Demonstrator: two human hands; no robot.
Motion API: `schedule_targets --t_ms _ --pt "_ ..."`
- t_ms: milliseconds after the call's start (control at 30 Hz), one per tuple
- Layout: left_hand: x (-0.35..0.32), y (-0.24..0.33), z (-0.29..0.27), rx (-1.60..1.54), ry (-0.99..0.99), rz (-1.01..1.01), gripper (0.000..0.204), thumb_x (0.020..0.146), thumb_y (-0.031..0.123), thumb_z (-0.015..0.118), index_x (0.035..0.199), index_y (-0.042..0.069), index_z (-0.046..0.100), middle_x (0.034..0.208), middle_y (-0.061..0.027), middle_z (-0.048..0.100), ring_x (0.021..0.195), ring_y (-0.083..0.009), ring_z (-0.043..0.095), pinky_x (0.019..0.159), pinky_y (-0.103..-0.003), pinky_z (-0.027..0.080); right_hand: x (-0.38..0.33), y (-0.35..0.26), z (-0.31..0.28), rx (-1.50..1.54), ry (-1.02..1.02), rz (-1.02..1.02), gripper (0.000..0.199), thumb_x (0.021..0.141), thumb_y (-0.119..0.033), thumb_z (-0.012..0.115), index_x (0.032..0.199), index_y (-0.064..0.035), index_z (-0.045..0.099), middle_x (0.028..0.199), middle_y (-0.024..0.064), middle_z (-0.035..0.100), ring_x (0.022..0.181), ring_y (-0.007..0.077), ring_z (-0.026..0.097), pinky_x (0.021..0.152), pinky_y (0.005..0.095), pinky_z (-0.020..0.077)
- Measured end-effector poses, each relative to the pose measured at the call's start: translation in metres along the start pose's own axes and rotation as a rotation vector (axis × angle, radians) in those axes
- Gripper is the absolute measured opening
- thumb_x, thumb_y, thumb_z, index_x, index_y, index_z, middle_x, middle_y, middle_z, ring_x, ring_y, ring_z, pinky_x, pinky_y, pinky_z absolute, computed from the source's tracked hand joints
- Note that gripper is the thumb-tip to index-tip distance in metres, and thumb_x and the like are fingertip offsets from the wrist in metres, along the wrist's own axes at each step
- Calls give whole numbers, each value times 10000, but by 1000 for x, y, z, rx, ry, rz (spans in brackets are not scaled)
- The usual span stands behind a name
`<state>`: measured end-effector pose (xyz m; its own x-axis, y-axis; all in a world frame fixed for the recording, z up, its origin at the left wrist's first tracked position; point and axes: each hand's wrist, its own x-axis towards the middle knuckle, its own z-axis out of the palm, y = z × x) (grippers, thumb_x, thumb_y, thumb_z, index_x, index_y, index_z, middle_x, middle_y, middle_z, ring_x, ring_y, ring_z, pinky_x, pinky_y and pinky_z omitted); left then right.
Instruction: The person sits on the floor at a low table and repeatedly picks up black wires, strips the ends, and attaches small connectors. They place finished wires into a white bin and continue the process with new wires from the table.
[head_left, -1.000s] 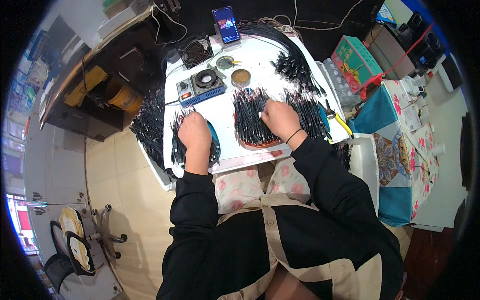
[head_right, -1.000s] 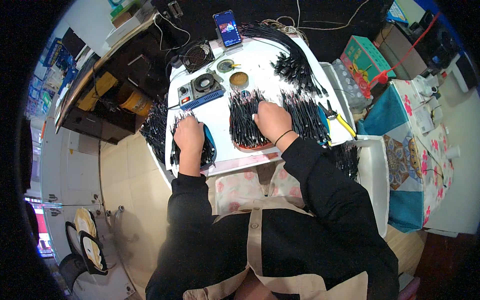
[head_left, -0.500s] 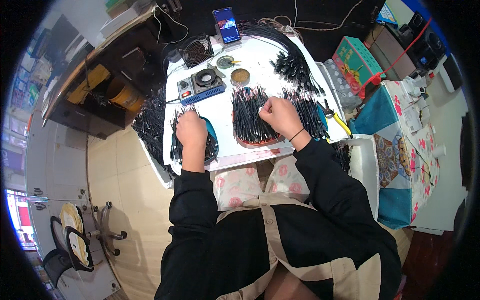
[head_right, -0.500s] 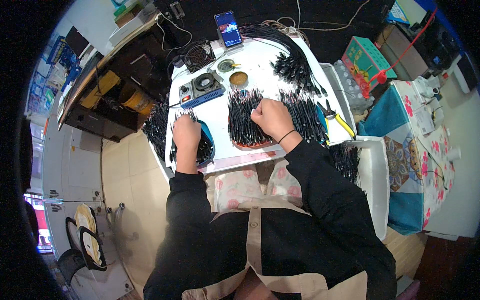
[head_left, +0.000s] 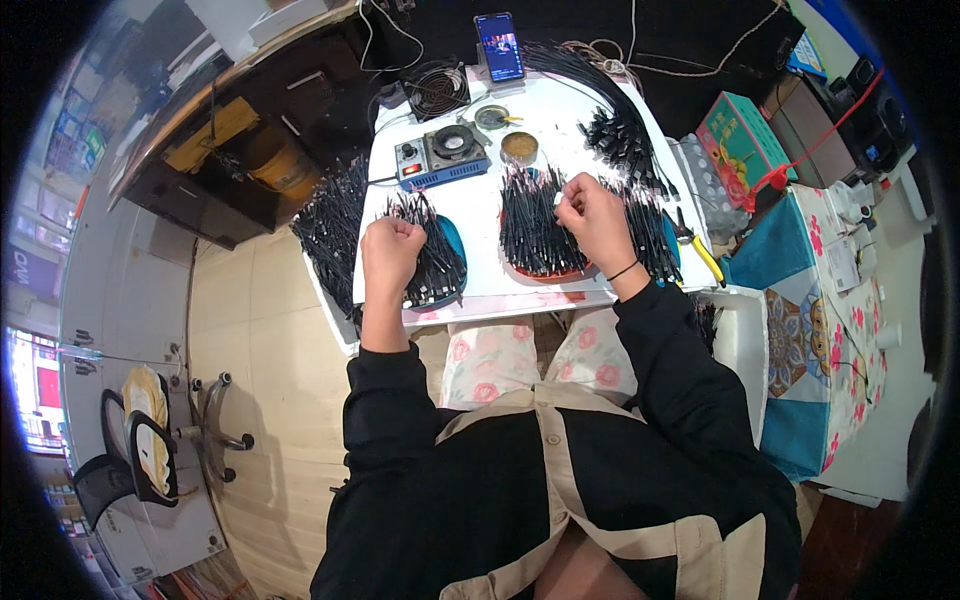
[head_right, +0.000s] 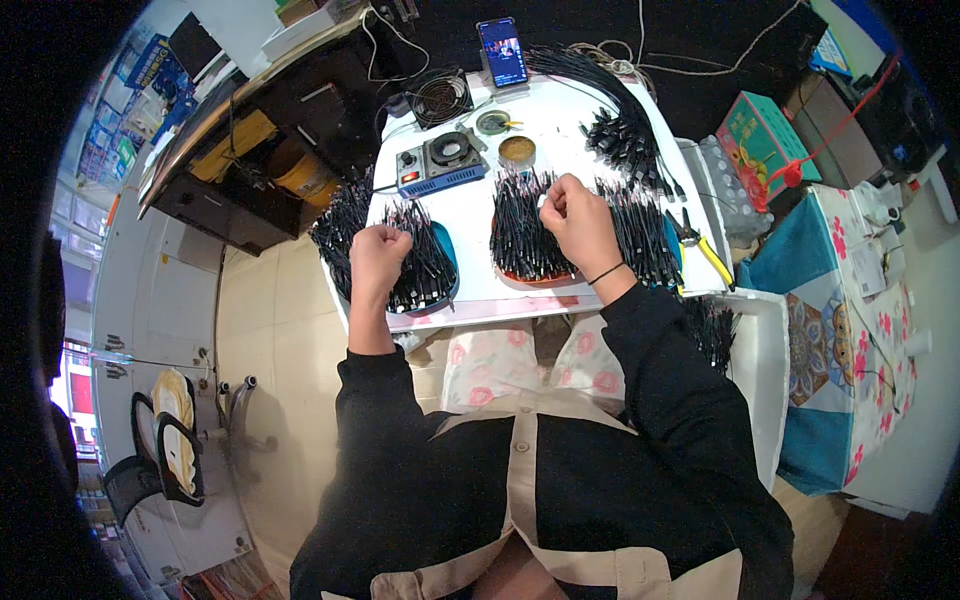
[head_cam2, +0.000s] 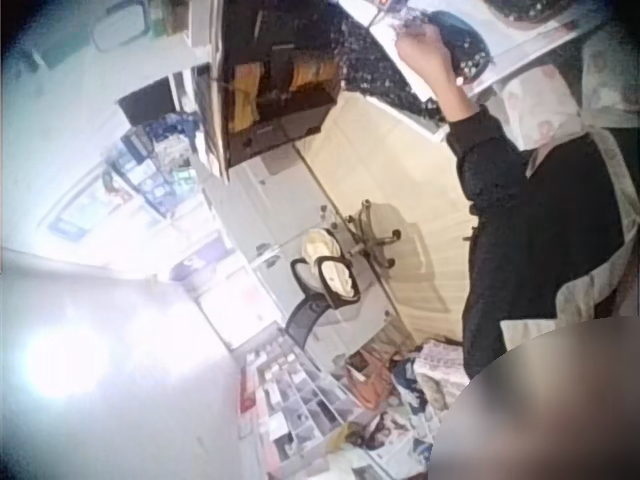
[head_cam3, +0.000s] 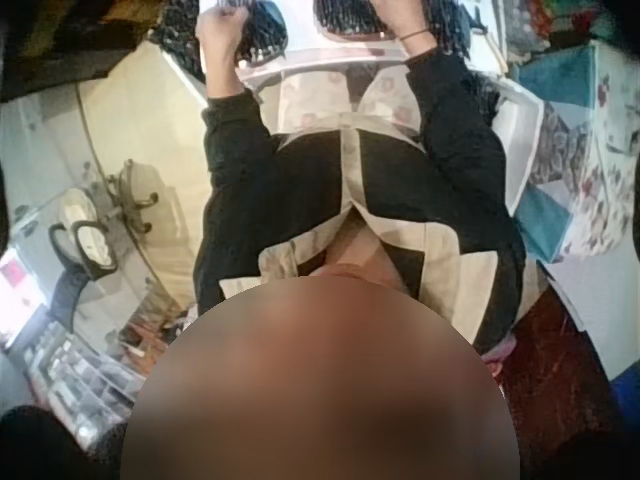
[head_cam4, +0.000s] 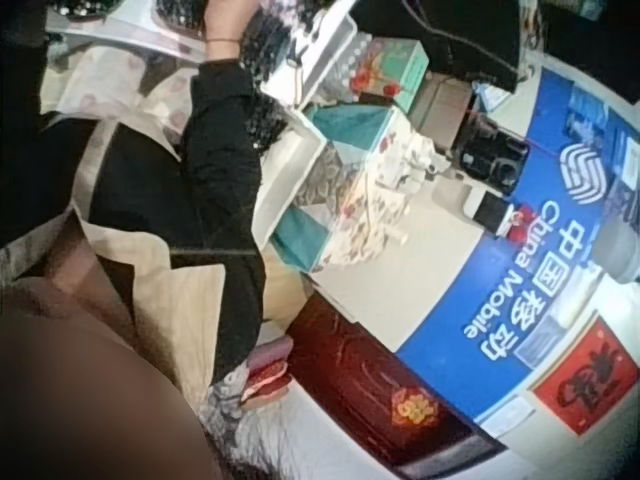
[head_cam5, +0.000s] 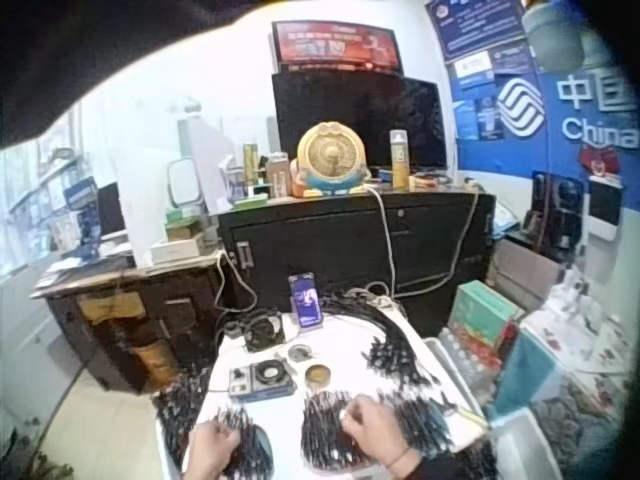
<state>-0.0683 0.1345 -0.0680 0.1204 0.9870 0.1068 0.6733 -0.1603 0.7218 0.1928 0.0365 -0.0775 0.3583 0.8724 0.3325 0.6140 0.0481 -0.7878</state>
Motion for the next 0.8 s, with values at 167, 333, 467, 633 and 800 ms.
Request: schedule_targets --t_ms 167,333,467,633,800 --pt "11 -14 13 -51 -57 -14 187 715 136 681 711 -50 667 595 -128 625 562 -188 611 574 -319 485 11 -30 33 375 -261 202 153 854 -93 592 920 45 592 699 87 646 626 141 649 577 259 515" --pt "18 -23 5 -328 -204 -135 183 790 139 667 727 -33 676 543 2 553 474 -69 470 438 -248 346 46 -48 107 538 -713 435 151 898 -78 542 902 9 665 657 35 610 523 97 550 479 225 437" --pt "23 -26 -12 -652 -409 -328 144 840 149 640 782 17 643 557 52 483 430 -52 386 393 -223 279 66 -43 149 642 -779 647 139 900 -65 529 947 -12 648 638 47 615 488 102 533 420 228 376" --pt "18 -27 -38 -951 -550 -366 140 873 158 630 800 42 600 564 67 436 428 -34 341 389 -189 283 64 -36 162 645 -749 689 167 893 -54 508 995 -29 637 642 7 589 510 72 505 432 198 338" --pt "-15 -11 -60 -900 -417 -166 117 860 147 662 854 40 614 606 73 495 452 -10 380 407 -174 282 58 -60 131 709 -683 620 183 907 -60 494 1028 -12 625 691 3 591 543 60 508 462 183 356"
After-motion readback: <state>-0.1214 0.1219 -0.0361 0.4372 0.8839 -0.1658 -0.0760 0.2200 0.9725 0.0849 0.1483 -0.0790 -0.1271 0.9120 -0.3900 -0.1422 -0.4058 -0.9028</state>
